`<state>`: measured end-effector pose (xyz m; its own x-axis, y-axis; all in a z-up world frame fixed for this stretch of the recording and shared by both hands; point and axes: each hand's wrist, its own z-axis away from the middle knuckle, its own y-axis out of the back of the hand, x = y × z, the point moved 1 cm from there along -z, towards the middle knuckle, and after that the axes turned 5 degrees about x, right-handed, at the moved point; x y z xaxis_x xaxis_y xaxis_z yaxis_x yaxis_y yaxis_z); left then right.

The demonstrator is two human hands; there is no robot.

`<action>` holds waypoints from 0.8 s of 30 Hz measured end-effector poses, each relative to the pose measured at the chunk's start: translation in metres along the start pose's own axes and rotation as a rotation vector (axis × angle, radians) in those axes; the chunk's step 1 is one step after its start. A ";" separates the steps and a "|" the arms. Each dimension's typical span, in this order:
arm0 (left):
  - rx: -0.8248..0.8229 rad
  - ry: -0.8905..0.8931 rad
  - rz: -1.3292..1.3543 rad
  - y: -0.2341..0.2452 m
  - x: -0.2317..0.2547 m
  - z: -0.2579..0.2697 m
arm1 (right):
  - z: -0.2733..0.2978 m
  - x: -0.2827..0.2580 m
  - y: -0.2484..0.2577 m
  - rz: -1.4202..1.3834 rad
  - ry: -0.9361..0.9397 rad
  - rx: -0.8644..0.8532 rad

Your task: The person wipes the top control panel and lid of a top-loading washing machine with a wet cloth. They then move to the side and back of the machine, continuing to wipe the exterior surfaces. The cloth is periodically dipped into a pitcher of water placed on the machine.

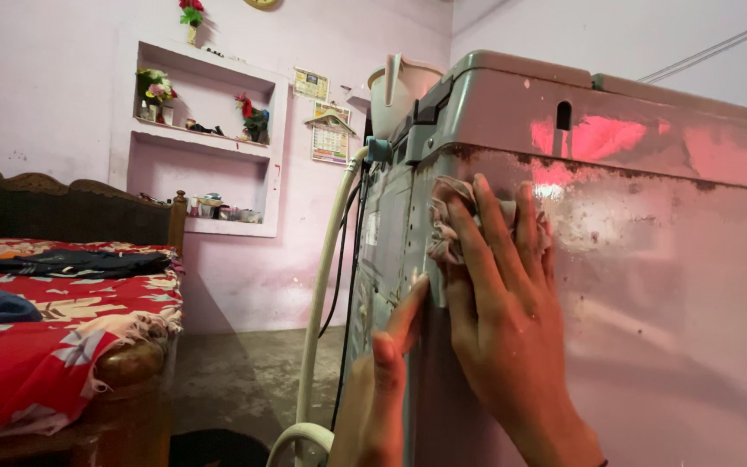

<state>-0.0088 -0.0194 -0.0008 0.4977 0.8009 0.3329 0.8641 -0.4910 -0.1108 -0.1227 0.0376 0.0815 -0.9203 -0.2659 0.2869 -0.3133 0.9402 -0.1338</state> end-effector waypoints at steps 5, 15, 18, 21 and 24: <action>-0.031 -0.041 0.117 -0.007 0.000 -0.008 | 0.014 -0.007 0.000 -0.016 0.009 0.038; 0.047 0.040 0.080 -0.004 -0.013 -0.015 | 0.009 0.001 0.010 -0.016 0.074 -0.034; -0.025 0.033 0.023 0.005 -0.007 -0.002 | 0.007 -0.001 0.007 -0.013 0.070 0.002; 0.006 0.102 0.065 0.000 0.000 -0.007 | 0.020 -0.006 0.006 -0.004 0.051 0.001; -0.012 0.128 0.093 -0.002 0.014 -0.002 | 0.037 -0.012 0.008 0.019 0.042 0.005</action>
<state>-0.0036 -0.0077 0.0064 0.5614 0.7020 0.4381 0.8133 -0.5658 -0.1356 -0.1229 0.0401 0.0422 -0.9155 -0.2382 0.3242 -0.2968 0.9440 -0.1444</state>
